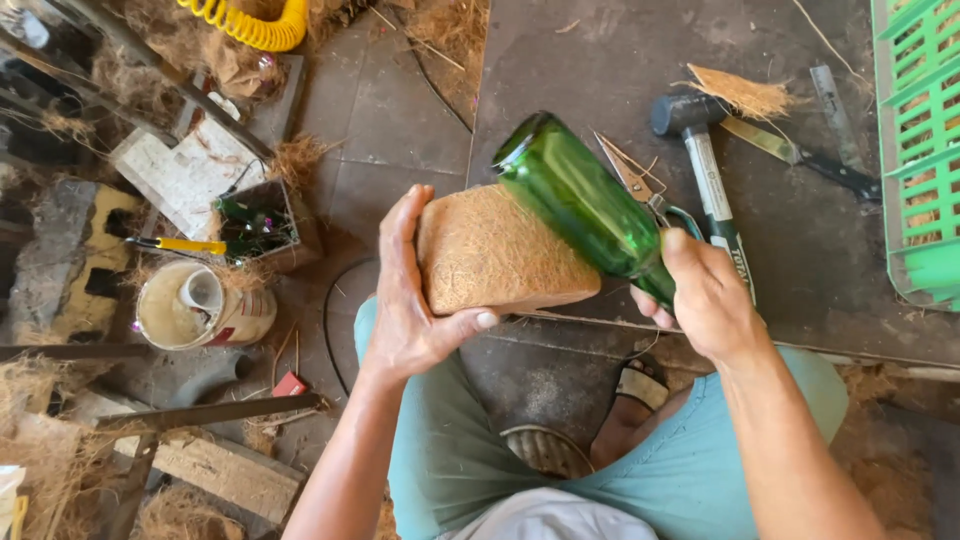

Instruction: The person uses a green glass bottle to smooth and compact a round piece of coco fiber by repeatedly rolling the bottle over its surface. The person rotates the fiber piece to cover different areas and continues the rolling motion throughout the clip.

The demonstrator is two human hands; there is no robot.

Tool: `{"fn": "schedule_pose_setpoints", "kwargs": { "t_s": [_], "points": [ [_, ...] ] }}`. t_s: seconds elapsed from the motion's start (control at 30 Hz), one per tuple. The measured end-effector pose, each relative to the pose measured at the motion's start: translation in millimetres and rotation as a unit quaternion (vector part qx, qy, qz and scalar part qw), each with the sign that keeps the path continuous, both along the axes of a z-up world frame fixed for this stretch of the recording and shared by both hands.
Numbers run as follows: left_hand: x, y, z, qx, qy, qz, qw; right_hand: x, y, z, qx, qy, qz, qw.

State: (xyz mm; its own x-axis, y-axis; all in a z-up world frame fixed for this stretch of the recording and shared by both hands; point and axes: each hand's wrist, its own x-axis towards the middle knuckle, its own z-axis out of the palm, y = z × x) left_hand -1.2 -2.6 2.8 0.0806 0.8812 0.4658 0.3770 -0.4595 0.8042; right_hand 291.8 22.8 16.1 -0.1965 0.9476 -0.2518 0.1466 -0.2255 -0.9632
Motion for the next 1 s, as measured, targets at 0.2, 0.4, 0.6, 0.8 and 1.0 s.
{"fn": "schedule_pose_setpoints", "kwargs": {
  "t_s": [0.2,0.4,0.6,0.8,1.0],
  "points": [
    [17,2,18,0.001,0.064,0.021,0.998,26,-22,-22,0.076,0.088,-0.026,0.993],
    [57,9,38,-0.025,0.159,0.054,0.985,23,-59,9,0.067,-0.022,-0.153,0.986],
    [48,14,53,-0.054,0.129,-0.029,0.99,27,-72,0,0.087,0.011,-0.156,0.984],
    [13,0,46,-0.04,0.198,-0.033,0.979,18,-81,-3,0.134,0.064,-0.11,0.983],
    [-2,-6,51,-0.123,0.178,0.006,0.976,-9,-71,24,0.183,-0.129,0.004,0.975]
  ]
}}
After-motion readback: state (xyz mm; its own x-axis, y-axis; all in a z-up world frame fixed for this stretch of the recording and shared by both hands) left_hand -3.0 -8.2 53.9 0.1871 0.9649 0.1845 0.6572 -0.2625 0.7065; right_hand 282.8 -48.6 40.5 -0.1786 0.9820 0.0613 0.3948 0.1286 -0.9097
